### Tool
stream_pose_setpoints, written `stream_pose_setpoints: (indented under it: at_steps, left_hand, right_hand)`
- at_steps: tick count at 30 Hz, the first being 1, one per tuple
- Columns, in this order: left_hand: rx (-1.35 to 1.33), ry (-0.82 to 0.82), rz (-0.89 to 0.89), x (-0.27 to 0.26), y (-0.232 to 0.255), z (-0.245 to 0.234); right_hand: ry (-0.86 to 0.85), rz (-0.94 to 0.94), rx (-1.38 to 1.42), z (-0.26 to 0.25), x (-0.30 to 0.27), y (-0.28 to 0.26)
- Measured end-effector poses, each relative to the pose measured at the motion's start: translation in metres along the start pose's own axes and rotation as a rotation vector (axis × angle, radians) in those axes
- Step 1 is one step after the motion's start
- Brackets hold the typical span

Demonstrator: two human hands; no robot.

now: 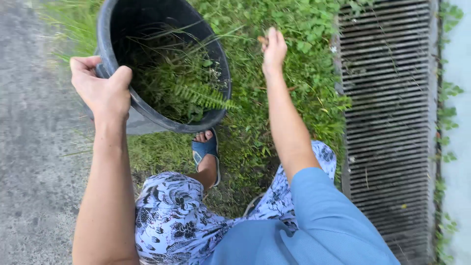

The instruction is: Pulling weeds and grass from the ground and placing them into a black plastic bucket.

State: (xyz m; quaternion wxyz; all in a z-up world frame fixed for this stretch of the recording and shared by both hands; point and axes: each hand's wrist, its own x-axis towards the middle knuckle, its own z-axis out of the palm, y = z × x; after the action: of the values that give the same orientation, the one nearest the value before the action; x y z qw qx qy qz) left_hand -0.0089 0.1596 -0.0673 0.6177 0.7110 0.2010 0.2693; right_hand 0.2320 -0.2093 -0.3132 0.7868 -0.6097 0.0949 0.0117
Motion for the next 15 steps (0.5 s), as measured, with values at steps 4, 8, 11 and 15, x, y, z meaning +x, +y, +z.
stream_pose_setpoints:
  at_steps: [4, 8, 11, 15]
  left_hand:
    - [0.142, -0.028, 0.109, 0.0, -0.029, 0.012]
    - [0.24, -0.042, 0.147, 0.004, -0.028, 0.018]
    - [0.208, -0.048, 0.094, 0.001, -0.026, 0.021]
    - [0.339, -0.075, 0.137, 0.0, -0.026, 0.022]
  right_hand:
    - [-0.027, -0.387, -0.214, 0.082, -0.061, -0.029]
    - [-1.037, 0.17, -0.784, 0.098, -0.14, -0.15]
    - [-0.614, -0.385, -0.765, 0.017, -0.087, -0.077]
    - [-0.216, -0.295, -1.346, -0.104, -0.041, -0.022]
